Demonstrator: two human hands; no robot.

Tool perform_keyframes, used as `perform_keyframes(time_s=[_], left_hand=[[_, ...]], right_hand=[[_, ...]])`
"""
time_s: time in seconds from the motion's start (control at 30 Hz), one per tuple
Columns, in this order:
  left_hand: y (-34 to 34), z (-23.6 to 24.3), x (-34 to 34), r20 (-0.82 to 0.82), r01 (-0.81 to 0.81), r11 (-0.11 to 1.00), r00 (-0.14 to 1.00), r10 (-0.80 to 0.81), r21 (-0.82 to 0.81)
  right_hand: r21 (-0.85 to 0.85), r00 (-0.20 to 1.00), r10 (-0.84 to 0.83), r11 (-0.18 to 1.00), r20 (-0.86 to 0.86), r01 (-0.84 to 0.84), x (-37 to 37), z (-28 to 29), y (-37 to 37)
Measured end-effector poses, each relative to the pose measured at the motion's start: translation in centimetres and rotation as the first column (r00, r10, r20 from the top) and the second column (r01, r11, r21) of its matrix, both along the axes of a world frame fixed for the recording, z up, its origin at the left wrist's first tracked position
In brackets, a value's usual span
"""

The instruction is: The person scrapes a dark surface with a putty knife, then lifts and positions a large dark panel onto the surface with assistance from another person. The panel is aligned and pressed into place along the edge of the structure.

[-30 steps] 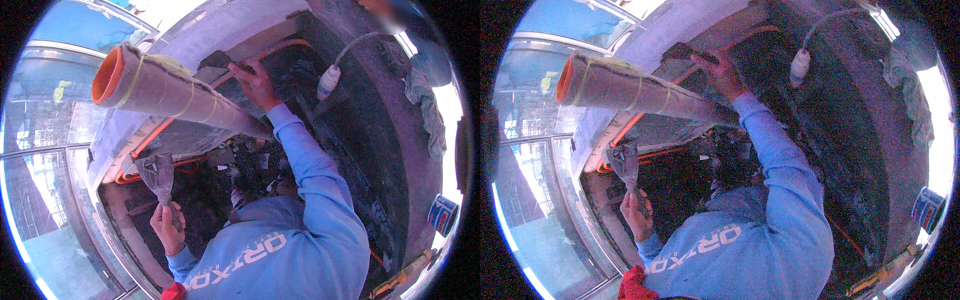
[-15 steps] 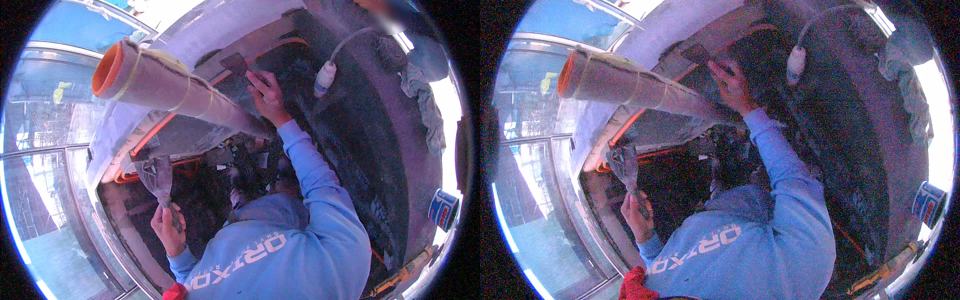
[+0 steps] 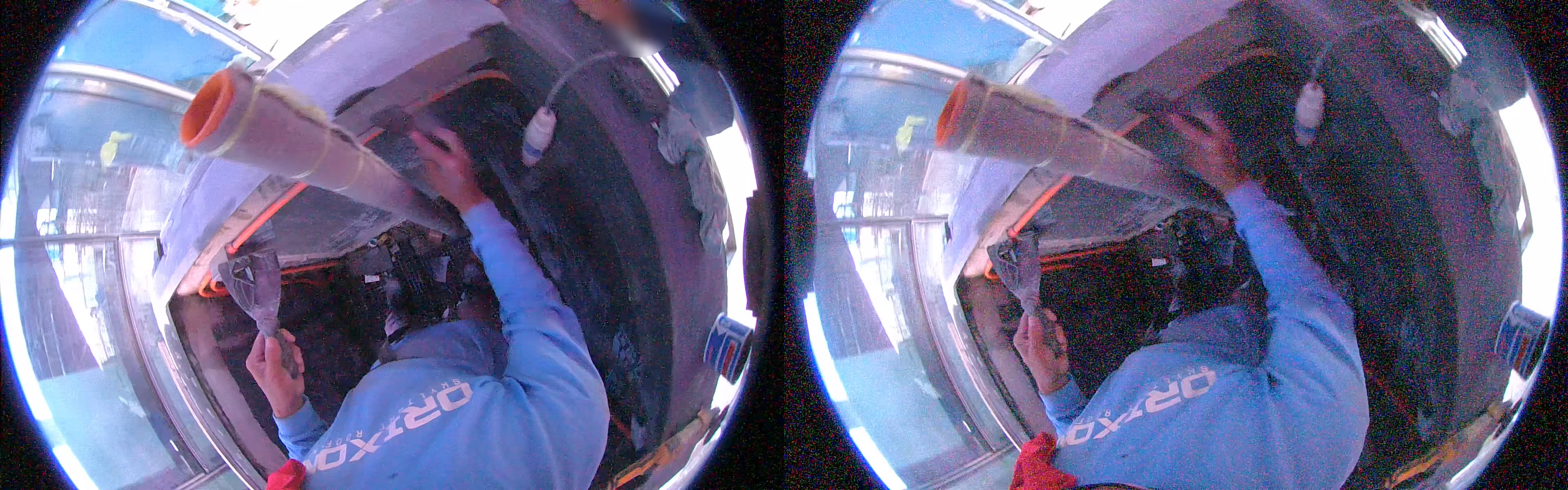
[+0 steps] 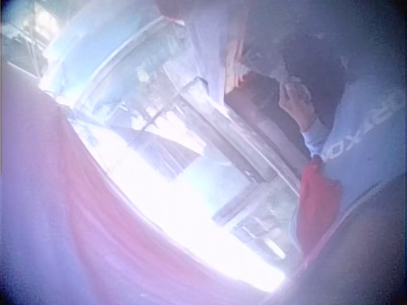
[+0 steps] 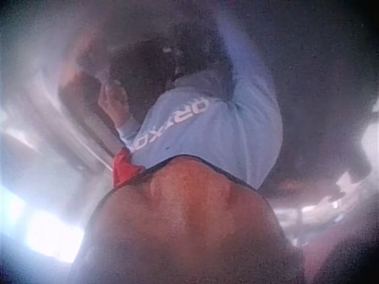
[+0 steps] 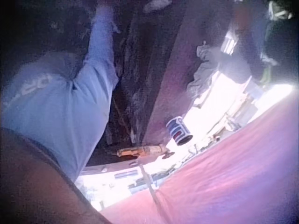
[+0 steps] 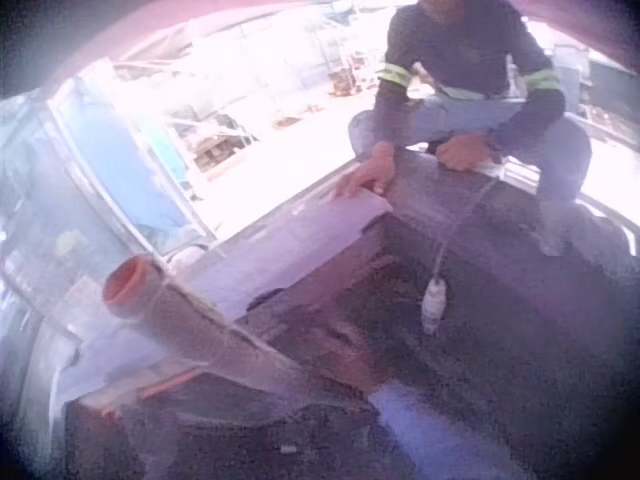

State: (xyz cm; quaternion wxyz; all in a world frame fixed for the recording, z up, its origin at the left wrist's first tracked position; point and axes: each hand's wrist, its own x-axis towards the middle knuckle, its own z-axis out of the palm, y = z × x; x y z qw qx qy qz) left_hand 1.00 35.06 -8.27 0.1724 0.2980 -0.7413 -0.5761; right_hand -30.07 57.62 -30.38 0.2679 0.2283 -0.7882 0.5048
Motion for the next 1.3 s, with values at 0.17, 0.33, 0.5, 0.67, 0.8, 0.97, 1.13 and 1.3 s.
perform_keyframes(time_s=[0.17, 0.33, 0.5, 0.67, 0.8, 0.97, 1.13, 1.3], left_hand=[[-2.3, 1.1, 0.5, 0.030, -0.086, 0.994, 0.996, 0.089, -0.071], [-7.2, 1.5, -1.4, 0.027, 0.003, 0.992, 1.000, 0.000, -0.123], [-15.3, -0.2, -1.8, 0.004, 0.227, 0.950, 0.973, -0.232, -0.214], [-24.3, 0.6, -1.8, -0.054, 0.430, 0.824, 0.875, -0.481, -0.368], [-32.1, 0.7, -1.4, -0.072, 0.563, 0.718, 0.765, -0.640, -0.409], [-38.2, 2.0, -0.5, -0.123, 0.572, 0.702, 0.732, -0.670, -0.423], [-41.2, 3.0, 0.7, -0.107, 0.539, 0.831, 0.826, -0.554, -0.138], [-42.5, 2.8, 1.3, -0.298, 0.411, 0.909, 0.878, -0.375, 0.067]], right_hand=[[0.071, 0.969, -0.208, 0.977, 0.136, 0.200, 10.6, 4.9, 4.3], [-0.256, 0.931, 0.313, 0.931, 0.189, -0.261, 18.8, 13.1, 0.6], [0.223, 0.921, 0.389, 0.897, 0.010, -0.382, 17.3, 21.6, -10.4], [0.484, 0.923, 0.329, 0.852, -0.199, -0.200, 16.2, 26.0, -18.4], [0.675, 0.934, 0.321, 0.726, -0.158, -0.135, 18.5, 27.4, -24.5], [0.758, 0.970, 0.241, 0.640, -0.040, -0.127, 22.8, 29.1, -29.8], [0.811, 0.995, 0.096, 0.582, 0.014, -0.067, 25.3, 30.0, -30.8], [0.177, 0.934, -0.024, 0.983, 0.356, -0.042, 23.8, 21.5, -27.2]])
